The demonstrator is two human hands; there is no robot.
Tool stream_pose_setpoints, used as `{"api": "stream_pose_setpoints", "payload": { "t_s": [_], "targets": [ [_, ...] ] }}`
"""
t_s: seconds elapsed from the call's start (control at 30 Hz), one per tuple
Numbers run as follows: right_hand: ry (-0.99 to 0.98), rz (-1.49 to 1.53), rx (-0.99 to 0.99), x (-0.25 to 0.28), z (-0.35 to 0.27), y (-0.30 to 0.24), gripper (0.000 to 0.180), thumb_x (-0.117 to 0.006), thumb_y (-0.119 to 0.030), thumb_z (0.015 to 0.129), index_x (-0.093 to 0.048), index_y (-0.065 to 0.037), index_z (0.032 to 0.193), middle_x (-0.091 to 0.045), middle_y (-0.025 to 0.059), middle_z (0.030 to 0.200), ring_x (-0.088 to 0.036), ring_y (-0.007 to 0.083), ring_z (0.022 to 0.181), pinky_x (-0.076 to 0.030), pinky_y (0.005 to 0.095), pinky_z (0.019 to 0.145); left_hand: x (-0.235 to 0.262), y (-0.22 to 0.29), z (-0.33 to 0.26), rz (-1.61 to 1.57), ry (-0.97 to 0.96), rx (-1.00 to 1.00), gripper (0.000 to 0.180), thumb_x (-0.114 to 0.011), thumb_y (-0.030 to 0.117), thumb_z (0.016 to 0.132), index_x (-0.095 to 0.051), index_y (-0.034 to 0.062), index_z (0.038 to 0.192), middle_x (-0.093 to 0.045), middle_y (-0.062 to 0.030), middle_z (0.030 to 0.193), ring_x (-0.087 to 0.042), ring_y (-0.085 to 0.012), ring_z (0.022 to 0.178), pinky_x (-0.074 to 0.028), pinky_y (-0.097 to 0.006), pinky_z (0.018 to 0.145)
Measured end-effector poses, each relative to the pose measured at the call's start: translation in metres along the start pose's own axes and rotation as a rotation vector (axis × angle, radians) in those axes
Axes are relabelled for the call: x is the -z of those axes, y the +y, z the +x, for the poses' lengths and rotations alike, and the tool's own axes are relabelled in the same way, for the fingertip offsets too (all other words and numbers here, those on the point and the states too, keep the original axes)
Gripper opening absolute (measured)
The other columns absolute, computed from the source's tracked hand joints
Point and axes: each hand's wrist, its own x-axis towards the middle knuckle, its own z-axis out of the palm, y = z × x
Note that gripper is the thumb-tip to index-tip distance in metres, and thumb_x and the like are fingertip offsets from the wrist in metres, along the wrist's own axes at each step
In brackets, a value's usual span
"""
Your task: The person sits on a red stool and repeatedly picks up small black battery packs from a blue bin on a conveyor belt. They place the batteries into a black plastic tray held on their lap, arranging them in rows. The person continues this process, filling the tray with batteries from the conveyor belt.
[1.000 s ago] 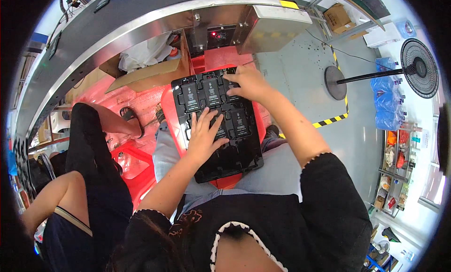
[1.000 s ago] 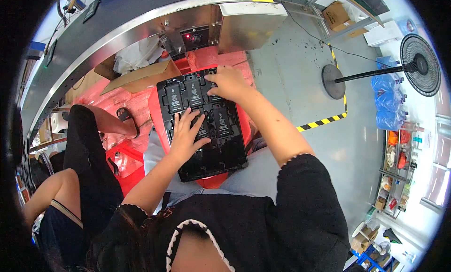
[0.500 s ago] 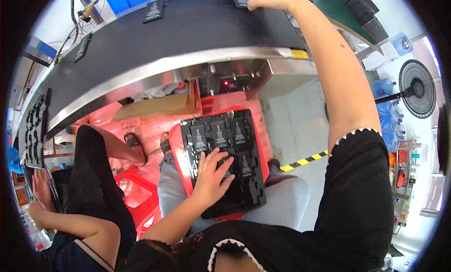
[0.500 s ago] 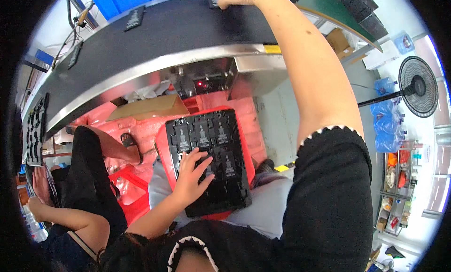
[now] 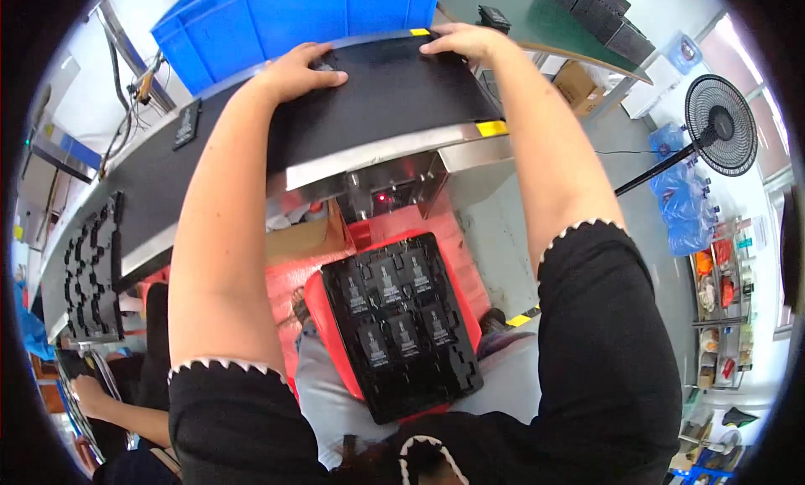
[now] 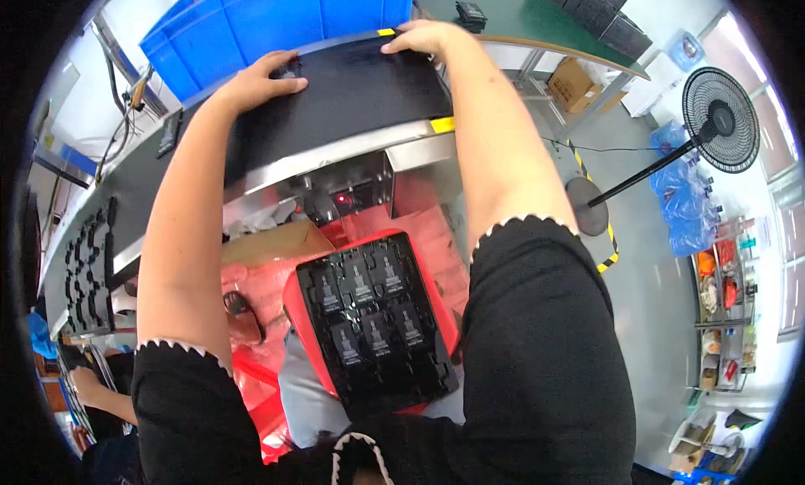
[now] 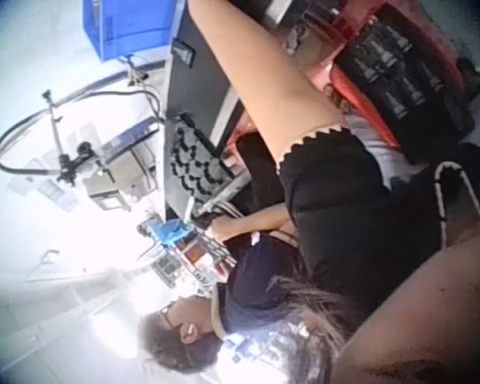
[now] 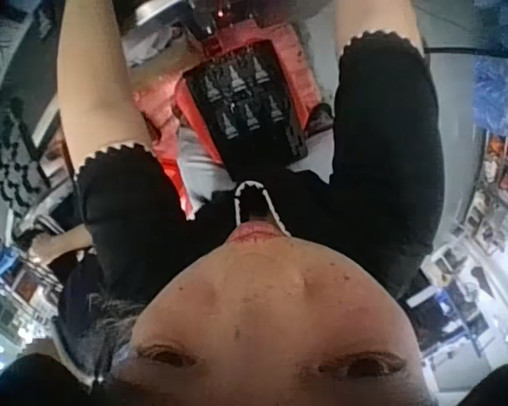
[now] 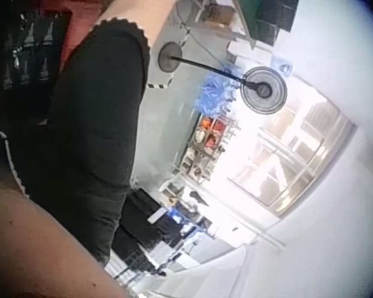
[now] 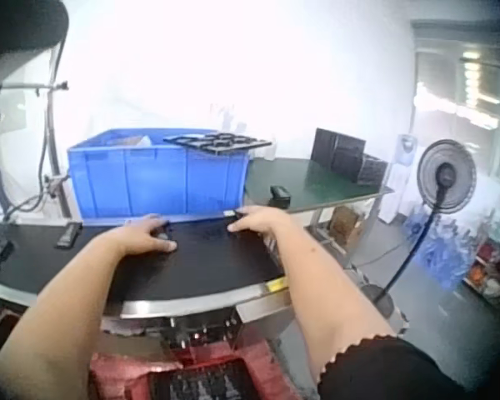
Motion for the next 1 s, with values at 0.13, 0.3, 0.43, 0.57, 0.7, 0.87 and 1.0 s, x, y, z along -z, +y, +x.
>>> {"api": "stream_pose_setpoints", "payload": {
  "t_s": [0.13,0.3,0.43,0.57,0.7,0.87,1.0],
  "targets": [
    [0.233,0.360,-0.022,-0.023,-0.004,0.020,0.064,-0.071,-0.023,0.082,-0.049,-0.005,0.139,-0.057,0.0206,0.131,-0.054,0.0276,0.120,-0.044,0.0415,0.098,0.002,0.031,-0.008,0.248,0.130,-0.133,0.081,-0.071,0.062,0.071,-0.057,0.0131,0.134,-0.056,-0.0162,0.132,-0.050,-0.0342,0.124,-0.034,-0.048,0.106],
    [0.243,0.860,0.342,-0.007,0.022,0.125,0.020,-0.067,-0.015,0.079,-0.058,-0.009,0.096,-0.057,0.0069,0.073,-0.054,0.0188,0.062,-0.044,0.0344,0.054,-0.005,0.117,-0.080,-0.001,0.477,-0.237,0.077,-0.080,0.038,0.074,-0.050,-0.0025,0.132,-0.053,-0.0200,0.127,-0.050,-0.0321,0.121,-0.039,-0.040,0.105],
    [0.601,0.518,0.238,-0.027,-0.171,0.012,0.058,-0.059,-0.016,0.092,-0.036,-0.007,0.145,-0.053,0.0071,0.078,-0.050,0.0135,0.069,-0.046,0.0246,0.061,-0.028,0.141,-0.217,0.015,0.390,-0.408,0.085,-0.086,0.035,0.061,-0.053,0.0020,0.132,-0.052,-0.0175,0.130,-0.049,-0.0355,0.123,-0.037,-0.049,0.104],
    [0.159,0.224,0.395,-0.074,-0.275,0.068,0.033,-0.067,-0.016,0.083,-0.059,-0.005,0.113,-0.061,0.0092,0.101,-0.056,0.0186,0.087,-0.044,0.0325,0.081,-0.117,0.150,-0.335,-0.204,-0.001,-0.101,0.093,-0.088,0.034,0.057,-0.048,0.0058,0.137,-0.047,-0.0169,0.136,-0.042,-0.0371,0.129,-0.024,-0.059,0.112],
    [-0.059,0.215,0.204,-0.198,-0.389,0.097,0.060,-0.068,-0.012,0.083,-0.045,-0.007,0.138,-0.051,0.0206,0.121,-0.052,0.0342,0.112,-0.043,0.0424,0.095,-0.199,0.179,-0.416,-0.266,-0.173,0.012,0.088,-0.086,0.034,0.062,-0.046,0.0051,0.136,-0.044,-0.0168,0.136,-0.039,-0.0370,0.131,-0.022,-0.060,0.112],
    [0.037,0.007,0.042,-0.270,-0.464,0.130,0.068,-0.066,-0.015,0.086,-0.032,0.005,0.142,-0.042,0.0337,0.131,-0.045,0.0463,0.121,-0.039,0.0450,0.102,-0.248,0.195,-0.433,-0.181,-0.085,-0.013,0.085,-0.082,0.035,0.067,-0.045,0.0040,0.137,-0.044,-0.0167,0.136,-0.036,-0.0359,0.135,-0.016,-0.063,0.112],
    [0.090,-0.037,0.106,-0.241,-0.465,0.120,0.053,-0.060,-0.015,0.091,-0.041,0.007,0.135,-0.049,0.0330,0.129,-0.052,0.0458,0.117,-0.043,0.0477,0.099,-0.255,0.194,-0.437,-0.095,-0.100,-0.060,0.078,-0.078,0.034,0.071,-0.047,0.0030,0.136,-0.044,-0.0167,0.138,-0.034,-0.0353,0.137,-0.014,-0.064,0.112]
  ]
}}
